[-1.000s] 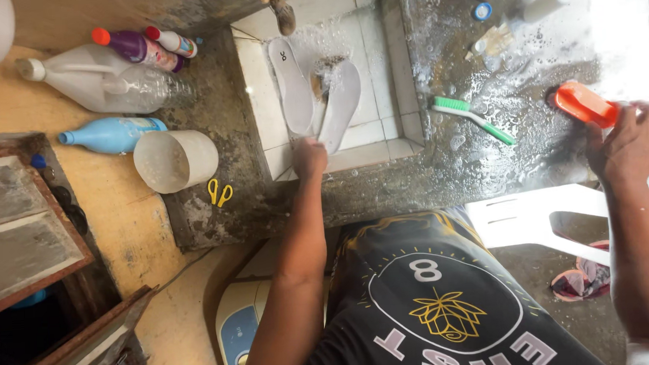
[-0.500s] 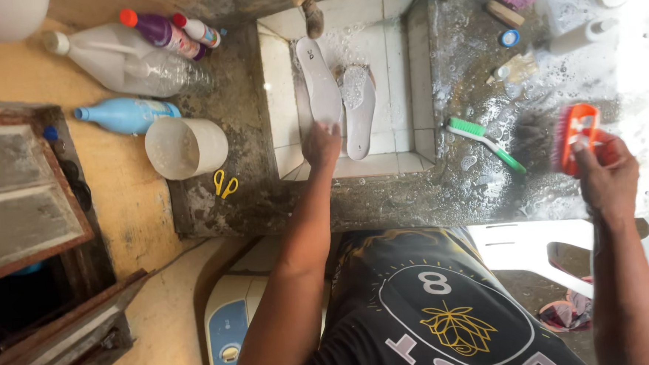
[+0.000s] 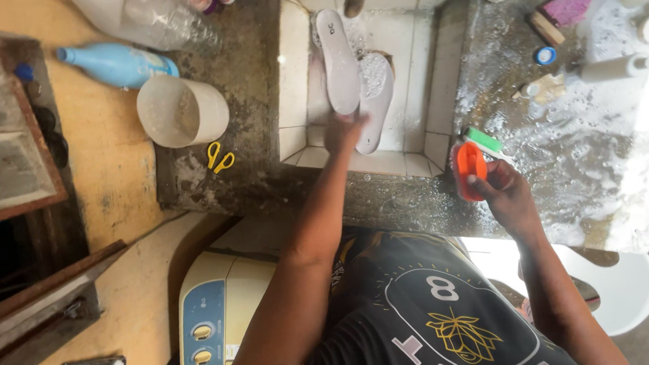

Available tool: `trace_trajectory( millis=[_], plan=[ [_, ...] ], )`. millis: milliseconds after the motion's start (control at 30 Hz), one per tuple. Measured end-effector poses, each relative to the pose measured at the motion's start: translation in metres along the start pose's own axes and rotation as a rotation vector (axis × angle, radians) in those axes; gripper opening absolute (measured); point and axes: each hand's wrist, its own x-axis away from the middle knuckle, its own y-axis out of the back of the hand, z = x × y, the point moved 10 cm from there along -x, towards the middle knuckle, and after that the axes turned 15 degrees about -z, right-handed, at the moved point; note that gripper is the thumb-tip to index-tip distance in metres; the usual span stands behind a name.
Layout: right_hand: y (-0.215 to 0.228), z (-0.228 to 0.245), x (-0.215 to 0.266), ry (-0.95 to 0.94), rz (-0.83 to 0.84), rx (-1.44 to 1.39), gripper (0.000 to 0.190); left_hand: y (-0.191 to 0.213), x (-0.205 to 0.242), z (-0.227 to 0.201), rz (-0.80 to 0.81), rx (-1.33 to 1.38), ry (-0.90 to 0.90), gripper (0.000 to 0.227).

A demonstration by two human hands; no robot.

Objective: The person cleans shoe insoles by scrubbing them with a brush and soap in a sink and on a concrete surface, then rinsing them under running water.

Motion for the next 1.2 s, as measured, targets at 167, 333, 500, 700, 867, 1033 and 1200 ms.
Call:
trace_trajectory(
  millis=[167,333,500,700,867,1033,1200],
  plan=[
    [-0.008,0.017,-0.014,0.037,0.015,0.141,0.025,-0.023,0.044,-0.028,0.27,0.178,-0.361,0.046],
    [-0.009,0.026,-0.023,0.06,-0.016,0.189,0.026,-0.017,0.067,-0.041,0.667,0.252,-0.403,0.051],
    [-0.023,0.033,-0.021,0.105,0.033,0.008,0.026,0.001,0.03,-0.031,0.551,-0.234,-0.375,0.074],
    [-0.029,0.025,-0.013,0.075,0.036,0.153,0.028,0.017,-0.034,-0.008,-0.078,0.346,-0.044,0.045],
    [-0.034,0.027,-0.011,0.087,0.04,0.195,0.033,-0.004,-0.045,0.016,0.133,0.189,0.012,0.035],
    [-0.037,0.033,-0.019,0.136,0.035,0.205,0.034,0.064,-0.043,0.001,0.005,-0.153,-0.273,0.064],
    [-0.045,0.03,-0.024,0.124,0.04,0.262,0.03,0.237,0.007,-0.155,-0.449,0.506,-0.608,0.063]
  ],
)
